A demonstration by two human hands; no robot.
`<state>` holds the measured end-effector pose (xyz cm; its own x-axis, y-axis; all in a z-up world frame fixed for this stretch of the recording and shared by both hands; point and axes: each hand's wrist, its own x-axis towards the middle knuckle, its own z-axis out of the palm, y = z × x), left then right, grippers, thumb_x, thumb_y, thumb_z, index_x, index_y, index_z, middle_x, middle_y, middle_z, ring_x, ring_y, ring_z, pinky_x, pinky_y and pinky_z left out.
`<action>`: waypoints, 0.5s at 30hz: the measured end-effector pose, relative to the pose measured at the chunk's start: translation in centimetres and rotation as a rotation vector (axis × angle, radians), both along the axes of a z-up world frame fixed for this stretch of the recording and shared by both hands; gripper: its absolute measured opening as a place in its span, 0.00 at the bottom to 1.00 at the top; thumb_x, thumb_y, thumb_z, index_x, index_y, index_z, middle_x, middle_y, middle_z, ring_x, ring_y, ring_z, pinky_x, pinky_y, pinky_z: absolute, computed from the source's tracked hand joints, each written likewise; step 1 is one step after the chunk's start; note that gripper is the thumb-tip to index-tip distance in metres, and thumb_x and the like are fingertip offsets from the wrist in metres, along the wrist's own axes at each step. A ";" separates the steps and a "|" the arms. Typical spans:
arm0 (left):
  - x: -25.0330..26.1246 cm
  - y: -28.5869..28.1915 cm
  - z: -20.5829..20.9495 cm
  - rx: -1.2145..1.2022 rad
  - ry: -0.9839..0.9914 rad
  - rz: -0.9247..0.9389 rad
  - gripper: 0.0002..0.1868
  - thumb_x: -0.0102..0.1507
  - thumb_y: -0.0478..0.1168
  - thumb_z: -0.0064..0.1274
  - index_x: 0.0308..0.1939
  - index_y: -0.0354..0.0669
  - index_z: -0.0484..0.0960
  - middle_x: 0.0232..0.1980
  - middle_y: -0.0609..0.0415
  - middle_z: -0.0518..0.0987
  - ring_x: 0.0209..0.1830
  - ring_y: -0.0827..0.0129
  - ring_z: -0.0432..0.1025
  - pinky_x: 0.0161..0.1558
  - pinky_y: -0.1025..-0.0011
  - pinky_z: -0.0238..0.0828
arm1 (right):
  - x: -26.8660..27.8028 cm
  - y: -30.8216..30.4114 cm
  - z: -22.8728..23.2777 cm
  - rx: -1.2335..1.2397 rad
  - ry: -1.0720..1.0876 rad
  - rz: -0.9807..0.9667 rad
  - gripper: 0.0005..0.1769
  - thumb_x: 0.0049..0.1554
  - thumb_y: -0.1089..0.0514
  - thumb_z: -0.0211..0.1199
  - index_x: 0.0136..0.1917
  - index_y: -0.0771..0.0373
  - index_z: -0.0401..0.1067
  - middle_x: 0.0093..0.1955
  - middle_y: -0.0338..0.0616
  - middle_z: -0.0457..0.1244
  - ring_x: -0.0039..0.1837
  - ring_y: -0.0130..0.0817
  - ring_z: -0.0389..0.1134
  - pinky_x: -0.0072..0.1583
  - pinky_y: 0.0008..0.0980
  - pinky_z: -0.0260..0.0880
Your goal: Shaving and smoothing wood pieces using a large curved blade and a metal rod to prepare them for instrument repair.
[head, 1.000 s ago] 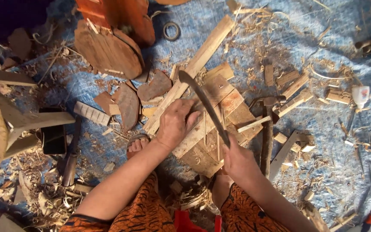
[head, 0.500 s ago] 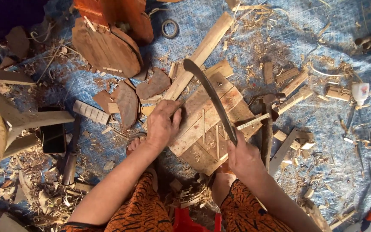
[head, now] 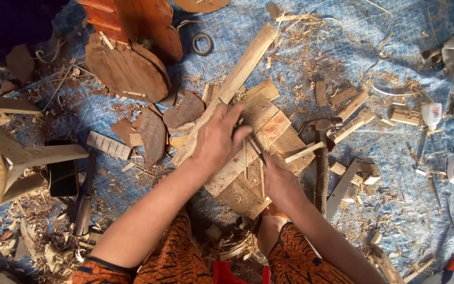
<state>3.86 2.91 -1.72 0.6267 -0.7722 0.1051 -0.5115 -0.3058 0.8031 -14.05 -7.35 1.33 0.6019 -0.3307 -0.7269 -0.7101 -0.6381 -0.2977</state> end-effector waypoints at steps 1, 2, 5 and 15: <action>0.6 -0.3 -0.3 0.034 -0.008 -0.048 0.22 0.67 0.52 0.56 0.61 0.47 0.80 0.40 0.48 0.75 0.36 0.52 0.76 0.36 0.57 0.78 | -0.2 0.0 -0.3 0.002 -0.024 0.012 0.25 0.64 0.56 0.39 0.74 0.49 0.48 0.48 0.62 0.70 0.52 0.59 0.74 0.56 0.55 0.73; 1.2 -0.5 -0.7 0.067 -0.016 -0.096 0.17 0.68 0.50 0.53 0.56 0.50 0.85 0.35 0.49 0.75 0.29 0.51 0.76 0.30 0.57 0.76 | -0.5 -0.1 -0.7 0.004 -0.048 0.024 0.25 0.64 0.57 0.39 0.74 0.51 0.49 0.50 0.63 0.69 0.52 0.60 0.74 0.55 0.56 0.72; 0.4 -1.8 -3.0 0.127 -0.095 -0.170 0.12 0.68 0.50 0.53 0.49 0.54 0.88 0.32 0.57 0.77 0.26 0.66 0.76 0.30 0.71 0.76 | 0.0 -0.1 -0.6 0.004 -0.005 0.004 0.22 0.65 0.58 0.41 0.73 0.56 0.54 0.47 0.60 0.70 0.49 0.54 0.75 0.52 0.49 0.76; 3.9 0.8 1.1 -0.192 0.353 0.026 0.08 0.69 0.42 0.55 0.46 0.47 0.88 0.27 0.54 0.81 0.24 0.72 0.75 0.28 0.73 0.75 | -2.5 -2.1 -0.5 0.280 -0.276 -0.204 0.29 0.62 0.52 0.49 0.71 0.71 0.58 0.47 0.72 0.68 0.52 0.70 0.71 0.55 0.60 0.71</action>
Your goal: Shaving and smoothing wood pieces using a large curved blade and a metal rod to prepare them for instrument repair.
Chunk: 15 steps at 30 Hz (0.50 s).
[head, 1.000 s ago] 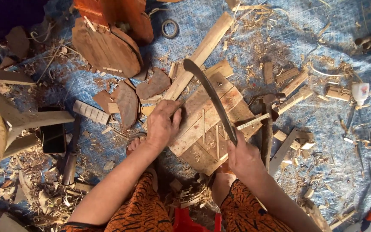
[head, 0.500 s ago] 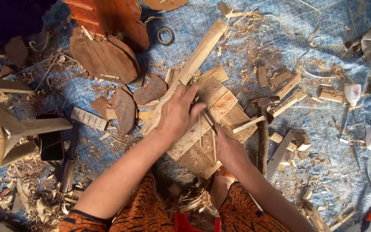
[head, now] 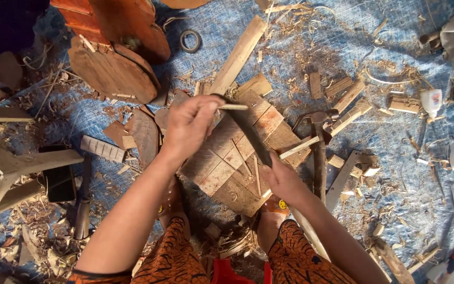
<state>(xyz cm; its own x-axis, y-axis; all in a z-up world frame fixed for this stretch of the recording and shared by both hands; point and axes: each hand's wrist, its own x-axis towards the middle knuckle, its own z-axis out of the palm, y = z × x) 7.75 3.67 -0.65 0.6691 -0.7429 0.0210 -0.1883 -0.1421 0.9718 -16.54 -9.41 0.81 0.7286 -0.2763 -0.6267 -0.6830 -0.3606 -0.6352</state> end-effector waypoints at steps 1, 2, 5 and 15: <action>-0.3 0.5 0.1 -0.088 0.252 0.012 0.11 0.72 0.40 0.48 0.47 0.42 0.85 0.23 0.56 0.75 0.20 0.73 0.72 0.24 0.76 0.72 | -1.1 -0.4 -1.0 0.048 -0.033 -0.080 0.26 0.63 0.53 0.48 0.71 0.65 0.61 0.43 0.67 0.68 0.47 0.60 0.72 0.51 0.55 0.73; -0.4 0.9 0.3 -0.177 0.503 0.024 0.14 0.74 0.38 0.41 0.48 0.36 0.82 0.20 0.57 0.68 0.17 0.74 0.68 0.19 0.79 0.70 | -2.2 -0.8 -1.9 0.094 -0.068 -0.160 0.23 0.63 0.53 0.48 0.70 0.59 0.63 0.39 0.61 0.68 0.43 0.51 0.74 0.48 0.51 0.75; -2.8 1.2 -0.6 -0.261 0.790 0.129 0.18 0.74 0.43 0.40 0.47 0.32 0.81 0.23 0.60 0.63 0.17 0.78 0.66 0.17 0.82 0.66 | -4.6 -2.3 -2.1 0.069 -0.136 -0.315 0.18 0.64 0.53 0.50 0.64 0.64 0.66 0.33 0.54 0.66 0.35 0.42 0.70 0.41 0.45 0.74; -6.0 2.3 -0.1 0.428 0.103 -0.259 0.27 0.68 0.53 0.50 0.66 0.43 0.74 0.46 0.34 0.82 0.39 0.41 0.80 0.37 0.48 0.78 | -7.8 -5.2 -2.1 0.276 -0.565 -0.448 0.18 0.67 0.63 0.39 0.68 0.67 0.58 0.27 0.41 0.55 0.23 0.30 0.58 0.24 0.29 0.64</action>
<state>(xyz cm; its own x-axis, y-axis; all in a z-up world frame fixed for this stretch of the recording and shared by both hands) 1.76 6.01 -0.73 0.4445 -0.8123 -0.3776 -0.1764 -0.4926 0.8522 -24.31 -14.57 -1.32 0.8140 -0.5080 -0.2818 -0.2717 0.0959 -0.9576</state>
